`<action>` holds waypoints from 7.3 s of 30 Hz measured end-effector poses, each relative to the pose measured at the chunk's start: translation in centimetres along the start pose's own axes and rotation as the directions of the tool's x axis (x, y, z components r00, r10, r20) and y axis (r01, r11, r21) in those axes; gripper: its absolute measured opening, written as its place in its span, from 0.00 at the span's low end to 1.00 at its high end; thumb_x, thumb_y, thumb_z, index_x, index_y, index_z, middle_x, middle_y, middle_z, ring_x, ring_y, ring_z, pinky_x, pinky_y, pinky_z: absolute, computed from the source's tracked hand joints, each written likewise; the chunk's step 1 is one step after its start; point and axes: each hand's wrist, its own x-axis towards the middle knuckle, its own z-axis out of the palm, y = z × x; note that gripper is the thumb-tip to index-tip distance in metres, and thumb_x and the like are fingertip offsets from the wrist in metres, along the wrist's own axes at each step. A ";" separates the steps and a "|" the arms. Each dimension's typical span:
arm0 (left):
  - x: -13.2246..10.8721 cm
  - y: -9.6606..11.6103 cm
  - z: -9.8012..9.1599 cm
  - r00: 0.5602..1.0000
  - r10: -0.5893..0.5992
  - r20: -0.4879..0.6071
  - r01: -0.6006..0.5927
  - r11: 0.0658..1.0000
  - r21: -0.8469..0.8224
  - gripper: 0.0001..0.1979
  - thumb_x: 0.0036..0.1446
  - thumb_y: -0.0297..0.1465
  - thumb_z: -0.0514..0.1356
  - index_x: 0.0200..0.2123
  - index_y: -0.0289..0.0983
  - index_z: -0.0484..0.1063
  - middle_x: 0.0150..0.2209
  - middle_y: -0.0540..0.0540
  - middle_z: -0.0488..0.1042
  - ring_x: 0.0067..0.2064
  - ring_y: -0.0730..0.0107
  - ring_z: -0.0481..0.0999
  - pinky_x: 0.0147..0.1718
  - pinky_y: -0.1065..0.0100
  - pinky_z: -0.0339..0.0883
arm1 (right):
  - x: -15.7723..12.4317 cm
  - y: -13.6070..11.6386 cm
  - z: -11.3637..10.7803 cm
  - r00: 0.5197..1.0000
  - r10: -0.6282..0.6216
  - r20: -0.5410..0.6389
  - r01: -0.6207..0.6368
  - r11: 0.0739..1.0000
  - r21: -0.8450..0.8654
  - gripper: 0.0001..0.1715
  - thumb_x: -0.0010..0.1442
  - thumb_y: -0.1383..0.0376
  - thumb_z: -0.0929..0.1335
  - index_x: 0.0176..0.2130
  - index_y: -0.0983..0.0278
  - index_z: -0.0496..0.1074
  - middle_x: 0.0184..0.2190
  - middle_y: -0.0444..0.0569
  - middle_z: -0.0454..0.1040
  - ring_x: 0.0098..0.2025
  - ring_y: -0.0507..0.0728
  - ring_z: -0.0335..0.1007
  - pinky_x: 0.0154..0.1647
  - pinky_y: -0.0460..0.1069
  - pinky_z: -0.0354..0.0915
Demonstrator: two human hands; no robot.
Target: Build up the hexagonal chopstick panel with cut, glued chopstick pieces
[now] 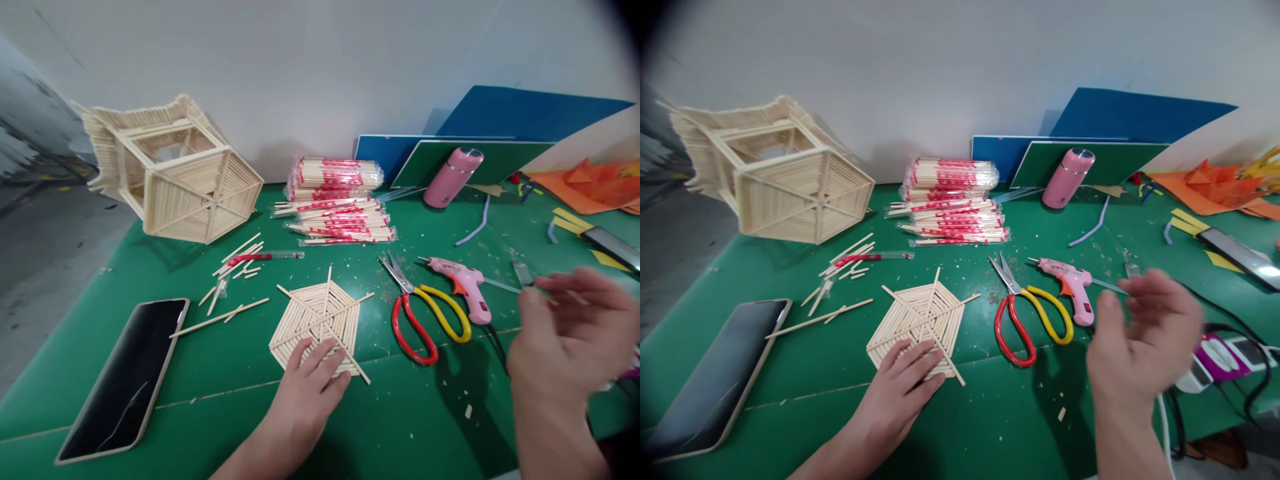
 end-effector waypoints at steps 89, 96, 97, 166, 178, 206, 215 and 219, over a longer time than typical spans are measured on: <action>-2.2 1.6 -2.3 0.947 -0.289 0.138 0.279 0.957 0.085 0.11 0.57 0.25 0.48 0.43 0.34 0.65 0.43 0.39 0.66 0.39 0.62 0.67 0.36 0.62 0.67 | -10.3 -2.2 2.8 0.635 -0.163 0.755 0.248 0.969 0.000 0.10 0.56 0.66 0.64 0.39 0.62 0.71 0.31 0.49 0.71 0.33 0.55 0.66 0.34 0.51 0.63; -2.6 1.9 -2.1 0.943 -0.333 -0.009 0.333 0.942 0.042 0.09 0.58 0.26 0.49 0.41 0.32 0.64 0.43 0.40 0.64 0.42 0.64 0.67 0.41 0.64 0.65 | -10.4 -2.3 2.9 0.648 -0.159 0.745 0.253 0.967 -0.014 0.09 0.56 0.66 0.65 0.38 0.62 0.71 0.31 0.49 0.71 0.33 0.55 0.65 0.34 0.51 0.61; -2.6 2.0 -2.1 0.940 -0.341 -0.019 0.342 0.939 0.038 0.09 0.58 0.26 0.50 0.41 0.31 0.65 0.43 0.40 0.64 0.42 0.64 0.66 0.42 0.64 0.64 | -10.5 -2.3 2.9 0.653 -0.160 0.740 0.256 0.967 -0.017 0.09 0.56 0.66 0.65 0.38 0.62 0.71 0.31 0.49 0.71 0.33 0.55 0.65 0.34 0.51 0.61; -0.9 1.2 -3.4 0.908 -0.372 0.194 0.369 0.928 0.054 0.08 0.56 0.26 0.50 0.32 0.38 0.69 0.31 0.47 0.69 0.33 0.67 0.65 0.32 0.64 0.56 | -10.4 -2.6 3.0 0.674 -0.134 0.726 0.222 0.975 -0.027 0.08 0.55 0.66 0.65 0.36 0.62 0.72 0.31 0.48 0.72 0.32 0.54 0.66 0.34 0.50 0.61; -0.9 1.0 -3.4 0.900 -0.394 0.188 0.405 0.914 -0.022 0.09 0.54 0.25 0.50 0.32 0.38 0.69 0.31 0.48 0.69 0.33 0.67 0.65 0.34 0.64 0.56 | -10.3 -2.6 3.0 0.668 -0.130 0.733 0.222 0.975 -0.029 0.09 0.55 0.65 0.64 0.36 0.62 0.72 0.30 0.48 0.72 0.32 0.54 0.66 0.33 0.50 0.61; -0.3 1.0 -3.7 0.894 -0.387 0.224 0.398 0.917 -0.002 0.09 0.54 0.24 0.49 0.30 0.38 0.68 0.30 0.48 0.68 0.32 0.68 0.65 0.32 0.64 0.56 | -10.3 -2.7 3.2 0.681 -0.104 0.725 0.175 0.984 -0.023 0.08 0.55 0.66 0.64 0.35 0.63 0.72 0.29 0.48 0.71 0.31 0.54 0.65 0.32 0.50 0.60; -0.4 1.1 -3.6 0.874 -0.419 0.246 0.437 0.899 -0.021 0.08 0.54 0.24 0.50 0.30 0.39 0.68 0.31 0.48 0.68 0.33 0.68 0.65 0.33 0.64 0.55 | -10.3 -2.8 3.1 0.682 -0.105 0.723 0.184 0.982 -0.031 0.08 0.55 0.66 0.64 0.34 0.62 0.72 0.29 0.47 0.72 0.31 0.54 0.66 0.32 0.50 0.60; -0.5 1.3 -3.5 0.859 -0.456 0.234 0.480 0.875 -0.056 0.08 0.54 0.24 0.51 0.30 0.38 0.69 0.31 0.49 0.67 0.33 0.68 0.64 0.33 0.64 0.54 | -10.4 -2.7 3.2 0.686 -0.105 0.720 0.179 0.983 -0.027 0.07 0.55 0.66 0.64 0.34 0.63 0.72 0.29 0.47 0.71 0.31 0.54 0.66 0.32 0.50 0.60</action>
